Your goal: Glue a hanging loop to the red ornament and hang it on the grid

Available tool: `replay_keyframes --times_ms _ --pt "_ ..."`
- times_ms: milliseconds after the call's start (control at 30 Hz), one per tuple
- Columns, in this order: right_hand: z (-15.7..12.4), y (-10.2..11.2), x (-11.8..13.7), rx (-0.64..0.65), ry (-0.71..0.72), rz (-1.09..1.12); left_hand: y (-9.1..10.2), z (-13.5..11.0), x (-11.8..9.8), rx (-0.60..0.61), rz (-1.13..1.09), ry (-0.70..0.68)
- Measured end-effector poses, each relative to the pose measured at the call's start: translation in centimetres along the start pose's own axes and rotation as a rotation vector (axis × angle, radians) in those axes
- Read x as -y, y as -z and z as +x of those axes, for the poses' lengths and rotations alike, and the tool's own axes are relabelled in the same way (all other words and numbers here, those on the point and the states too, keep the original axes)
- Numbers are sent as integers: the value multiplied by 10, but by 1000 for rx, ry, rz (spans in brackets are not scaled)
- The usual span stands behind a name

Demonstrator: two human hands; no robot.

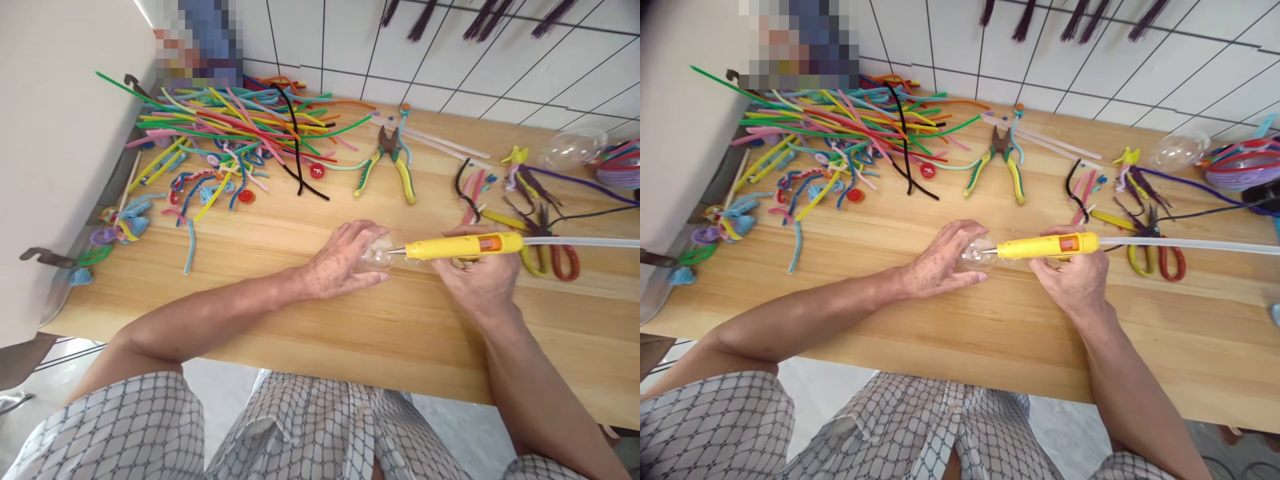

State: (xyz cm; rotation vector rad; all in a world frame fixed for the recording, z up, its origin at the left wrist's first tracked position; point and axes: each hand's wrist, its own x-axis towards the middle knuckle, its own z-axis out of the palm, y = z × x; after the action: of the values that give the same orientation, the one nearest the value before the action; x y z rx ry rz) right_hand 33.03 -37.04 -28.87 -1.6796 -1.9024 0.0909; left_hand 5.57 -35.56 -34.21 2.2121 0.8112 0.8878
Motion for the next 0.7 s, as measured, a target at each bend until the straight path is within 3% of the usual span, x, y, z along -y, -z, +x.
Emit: replay_keyframes --times_ms 600,700 --pt "-5 -4 1 -24 125 3 -2 0 -2 -20 6 40" --pt "-5 -4 0 -86 132 5 -3 -1 -2 -31 6 39"
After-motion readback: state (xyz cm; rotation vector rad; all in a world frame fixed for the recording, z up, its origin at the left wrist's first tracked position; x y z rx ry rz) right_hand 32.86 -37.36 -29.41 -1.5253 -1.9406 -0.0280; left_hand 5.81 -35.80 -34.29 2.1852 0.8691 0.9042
